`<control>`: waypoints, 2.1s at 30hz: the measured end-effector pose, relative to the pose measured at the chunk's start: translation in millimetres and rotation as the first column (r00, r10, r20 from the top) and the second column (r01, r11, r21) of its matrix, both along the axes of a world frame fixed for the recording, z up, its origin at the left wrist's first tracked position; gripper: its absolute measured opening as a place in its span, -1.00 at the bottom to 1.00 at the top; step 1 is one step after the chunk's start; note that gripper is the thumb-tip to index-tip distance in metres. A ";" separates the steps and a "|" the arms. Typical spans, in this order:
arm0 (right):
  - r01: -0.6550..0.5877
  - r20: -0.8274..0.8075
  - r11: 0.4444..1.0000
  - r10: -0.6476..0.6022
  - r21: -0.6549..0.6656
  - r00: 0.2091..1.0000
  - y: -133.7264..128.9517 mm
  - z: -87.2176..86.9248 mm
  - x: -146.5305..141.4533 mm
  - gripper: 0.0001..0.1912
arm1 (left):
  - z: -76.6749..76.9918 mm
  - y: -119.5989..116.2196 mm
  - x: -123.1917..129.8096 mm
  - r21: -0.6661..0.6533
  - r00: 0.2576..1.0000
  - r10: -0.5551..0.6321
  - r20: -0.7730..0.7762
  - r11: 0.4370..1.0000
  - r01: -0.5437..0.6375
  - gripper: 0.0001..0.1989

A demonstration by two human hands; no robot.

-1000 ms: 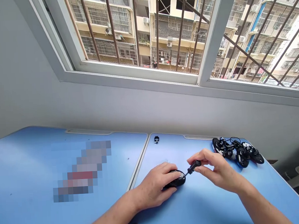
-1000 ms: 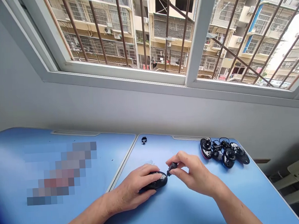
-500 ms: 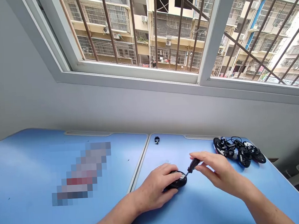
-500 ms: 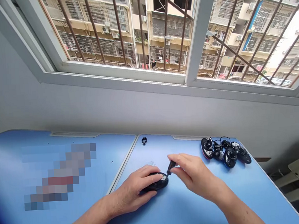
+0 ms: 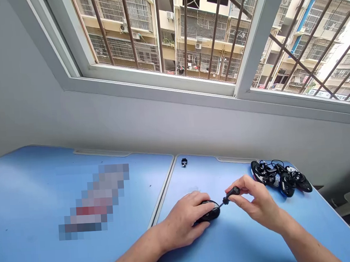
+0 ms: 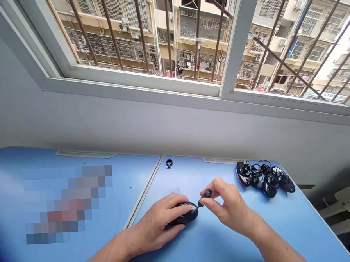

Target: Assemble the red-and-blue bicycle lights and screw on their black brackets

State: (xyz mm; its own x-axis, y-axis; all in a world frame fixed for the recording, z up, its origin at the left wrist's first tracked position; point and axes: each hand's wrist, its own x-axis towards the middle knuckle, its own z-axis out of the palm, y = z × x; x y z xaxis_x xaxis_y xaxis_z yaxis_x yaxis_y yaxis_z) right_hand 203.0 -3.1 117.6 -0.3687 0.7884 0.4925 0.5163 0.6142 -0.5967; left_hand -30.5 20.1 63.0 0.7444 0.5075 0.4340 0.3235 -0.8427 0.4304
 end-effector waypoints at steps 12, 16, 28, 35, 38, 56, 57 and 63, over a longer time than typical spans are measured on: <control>-0.158 0.183 0.975 0.129 0.155 0.975 -2.6 8.3 13.7 -0.56 | -4.0 -3.8 -0.5 -0.024 1.000 -0.018 -0.008 1.000 0.017 -0.58; -0.246 0.189 0.968 0.234 0.046 0.954 -8.9 19.1 15.6 -0.55 | -4.7 -3.5 -1.0 -0.029 1.000 -0.022 -0.005 0.999 0.021 -0.56; -0.131 0.045 0.991 0.130 0.005 0.990 -7.4 7.6 1.7 -0.86 | -4.1 -2.9 0.7 0.048 1.000 -0.006 0.003 0.999 0.006 -0.59; 0.055 -0.009 0.957 -0.055 0.285 0.998 -0.2 -12.7 -9.5 -0.80 | -4.2 -2.0 -1.4 0.053 1.000 -0.004 -0.004 0.999 0.004 -0.60; -0.084 0.086 0.966 0.065 0.246 0.994 -3.7 -3.2 -4.6 -0.79 | -3.6 -3.4 -2.2 0.040 1.000 -0.003 0.015 0.999 0.002 -0.60; -0.278 0.123 0.960 0.273 0.030 0.954 -0.2 13.8 6.5 -0.88 | -0.6 -5.1 -1.3 -0.013 1.000 0.004 0.021 1.000 -0.004 -0.57; -0.264 0.120 0.964 0.257 0.039 0.959 0.0 13.1 5.3 -0.90 | -0.9 -5.1 -0.9 -0.006 1.000 0.009 0.021 1.000 -0.009 -0.57; -0.097 0.105 0.992 0.089 0.075 0.990 -3.3 9.0 -4.4 -0.85 | -4.0 -4.1 0.3 0.015 0.999 0.021 0.033 1.000 -0.022 -0.54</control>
